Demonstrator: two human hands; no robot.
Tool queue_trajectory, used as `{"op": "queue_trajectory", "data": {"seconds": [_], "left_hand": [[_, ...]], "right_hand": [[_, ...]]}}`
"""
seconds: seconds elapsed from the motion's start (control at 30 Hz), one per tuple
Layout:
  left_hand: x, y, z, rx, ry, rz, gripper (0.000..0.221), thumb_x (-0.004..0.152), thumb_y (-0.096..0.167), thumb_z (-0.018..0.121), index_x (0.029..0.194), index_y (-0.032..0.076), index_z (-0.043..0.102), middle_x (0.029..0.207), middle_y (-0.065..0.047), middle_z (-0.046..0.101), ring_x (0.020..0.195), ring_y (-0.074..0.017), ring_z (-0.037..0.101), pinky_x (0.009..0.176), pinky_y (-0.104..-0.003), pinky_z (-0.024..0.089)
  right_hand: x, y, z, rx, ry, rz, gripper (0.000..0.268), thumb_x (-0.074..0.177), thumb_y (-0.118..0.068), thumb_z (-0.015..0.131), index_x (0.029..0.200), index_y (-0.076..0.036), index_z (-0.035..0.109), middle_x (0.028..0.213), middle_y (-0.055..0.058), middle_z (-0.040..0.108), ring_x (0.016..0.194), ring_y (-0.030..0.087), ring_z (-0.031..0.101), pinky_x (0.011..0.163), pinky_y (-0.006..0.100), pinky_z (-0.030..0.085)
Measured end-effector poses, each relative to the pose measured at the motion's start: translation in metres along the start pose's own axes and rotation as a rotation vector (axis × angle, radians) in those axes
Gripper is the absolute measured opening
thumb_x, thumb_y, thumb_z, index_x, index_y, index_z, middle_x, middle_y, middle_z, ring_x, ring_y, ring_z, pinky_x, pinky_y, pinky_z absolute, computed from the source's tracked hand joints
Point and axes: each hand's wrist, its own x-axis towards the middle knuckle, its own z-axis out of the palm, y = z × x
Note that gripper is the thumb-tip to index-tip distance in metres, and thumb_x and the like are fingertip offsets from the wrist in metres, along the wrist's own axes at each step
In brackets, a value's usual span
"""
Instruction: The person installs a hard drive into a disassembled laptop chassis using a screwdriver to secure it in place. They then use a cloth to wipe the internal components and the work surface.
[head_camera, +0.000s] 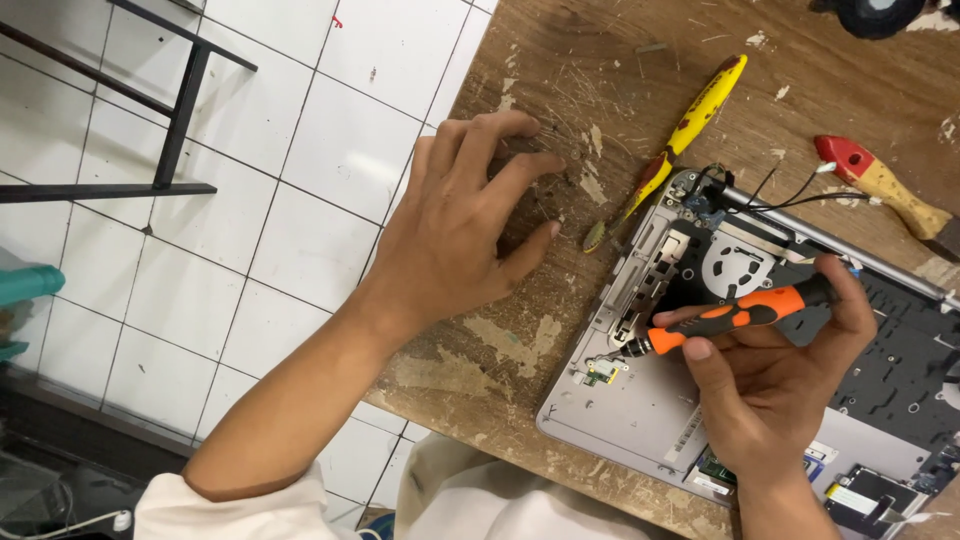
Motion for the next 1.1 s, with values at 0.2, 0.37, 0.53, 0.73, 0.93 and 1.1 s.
{"op": "queue_trajectory", "data": {"seconds": [0.2,0.37,0.53,0.73,0.93,1.1], "left_hand": [[0.0008,-0.0004,0.0006,0.005,-0.007,-0.008,0.047,0.1,0.028,0.085,0.136,0.01,0.06,0.144,-0.013,0.052,0.128,-0.033,0.052,0.109,-0.052,0.05],[0.0016,0.0002,-0.0003,0.004,-0.013,-0.009,0.046,0.101,0.028,0.084,0.136,0.008,0.061,0.143,-0.014,0.052,0.125,-0.0325,0.052,0.107,-0.051,0.049],[0.0016,-0.0002,0.0005,0.001,-0.032,-0.034,0.055,0.101,0.029,0.085,0.143,0.009,0.056,0.144,-0.013,0.053,0.127,-0.0319,0.052,0.109,-0.049,0.048],[0.0,-0.0026,0.0046,0.013,-0.01,-0.034,0.067,0.104,0.03,0.086,0.153,0.007,0.046,0.145,-0.015,0.054,0.127,-0.0307,0.054,0.108,-0.046,0.05],[0.001,-0.0022,0.003,-0.1,0.024,-0.072,0.062,0.099,0.012,0.081,0.149,0.004,0.046,0.142,-0.018,0.05,0.128,-0.0319,0.055,0.115,-0.046,0.055],[0.0031,-0.0025,0.0054,-0.18,0.124,-0.074,0.039,0.096,-0.009,0.075,0.133,-0.005,0.062,0.134,-0.019,0.054,0.124,-0.0333,0.058,0.113,-0.044,0.061]], "right_hand": [[-0.0002,-0.0027,0.0,-0.038,-0.001,0.002,0.077,0.106,-0.001,0.06,0.162,-0.022,0.012,0.09,0.031,0.066,0.087,0.045,0.079,0.096,0.058,0.069],[0.0,-0.0026,0.0011,-0.02,0.013,0.012,0.076,0.105,-0.001,0.061,0.161,-0.022,0.014,0.087,0.028,0.065,0.086,0.043,0.079,0.097,0.057,0.069],[-0.0005,-0.0027,0.001,-0.004,0.016,0.027,0.077,0.105,-0.001,0.061,0.162,-0.022,0.014,0.088,0.027,0.065,0.087,0.043,0.079,0.095,0.055,0.069],[-0.0003,-0.0027,0.0003,-0.022,0.0,0.017,0.077,0.105,0.001,0.06,0.162,-0.023,0.013,0.092,0.032,0.067,0.088,0.045,0.079,0.096,0.058,0.069],[0.0001,-0.0013,0.0005,0.007,0.012,0.011,0.078,0.104,0.004,0.06,0.161,-0.021,0.014,0.088,0.03,0.064,0.085,0.045,0.078,0.097,0.058,0.069],[0.0,-0.0033,0.0007,-0.004,-0.01,-0.003,0.076,0.105,0.003,0.058,0.162,-0.022,0.013,0.089,0.032,0.066,0.087,0.046,0.079,0.098,0.059,0.067]]}}
